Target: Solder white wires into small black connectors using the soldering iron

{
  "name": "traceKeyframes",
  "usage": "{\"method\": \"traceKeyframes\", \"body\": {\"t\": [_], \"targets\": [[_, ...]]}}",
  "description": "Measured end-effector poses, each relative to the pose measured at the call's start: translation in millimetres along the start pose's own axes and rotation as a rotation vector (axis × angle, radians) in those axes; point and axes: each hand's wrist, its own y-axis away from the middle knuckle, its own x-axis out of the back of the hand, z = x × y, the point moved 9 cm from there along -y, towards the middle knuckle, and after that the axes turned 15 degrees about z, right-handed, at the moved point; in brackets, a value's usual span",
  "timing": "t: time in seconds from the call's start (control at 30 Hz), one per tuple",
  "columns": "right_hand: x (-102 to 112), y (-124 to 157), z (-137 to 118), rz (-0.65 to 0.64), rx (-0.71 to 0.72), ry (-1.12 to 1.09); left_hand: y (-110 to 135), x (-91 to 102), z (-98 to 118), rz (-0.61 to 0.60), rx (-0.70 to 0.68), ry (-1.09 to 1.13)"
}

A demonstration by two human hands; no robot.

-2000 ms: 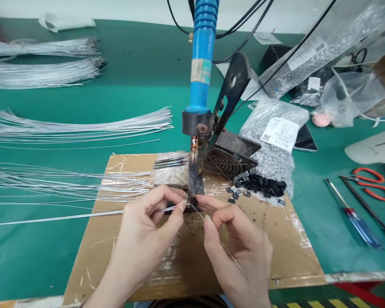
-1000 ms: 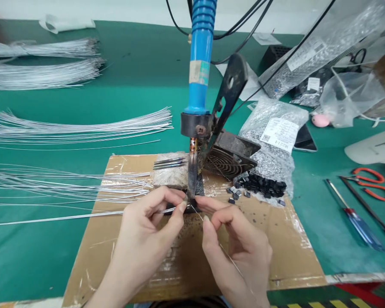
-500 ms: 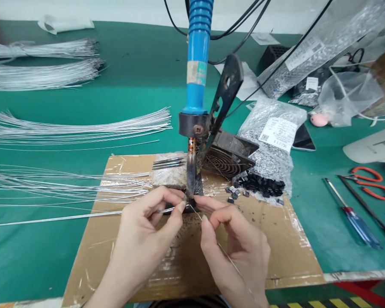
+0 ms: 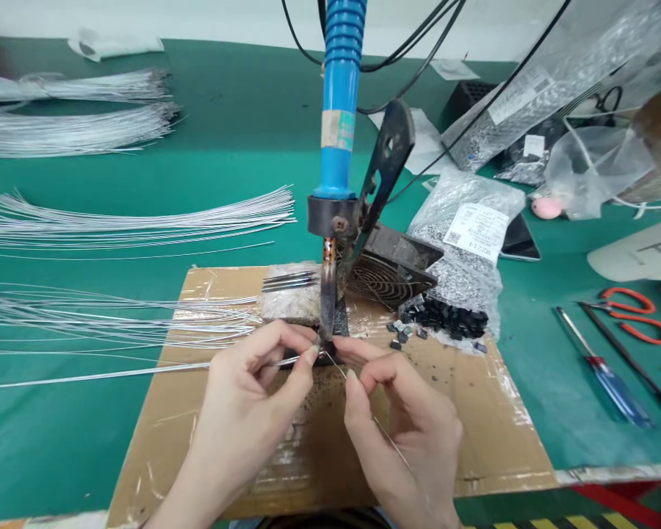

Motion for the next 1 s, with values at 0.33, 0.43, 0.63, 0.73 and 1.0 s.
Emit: {"method": "traceKeyframes", "body": {"t": [0.33,0.43,0.63,0.73,1.0], "targets": [[-0.2,0.9,4.2,0.000,-0.013,-0.001,-0.7,0.0,0.3,0.007,-0.019,0.003],[0.1,0.5,1.1,0.001,0.011,-0.001,-0.2,-0.6,1.6,-0.001,-0.030,0.000],[0.6,0.0,3.4,0.002,-0.021,-0.012,0.2,-0.1,1.7,0.007,-0.027,-0.007],[0.1,0.6,4.1,-0.003,-0.030,-0.016,-0.5,-1.0,3.1,0.015,-0.038,-0.021],[1.1,0.7,6.3,0.000,-0.040,0.030,-1.4,-2.7,3.2,0.012,-0.031,-0.035]]}}
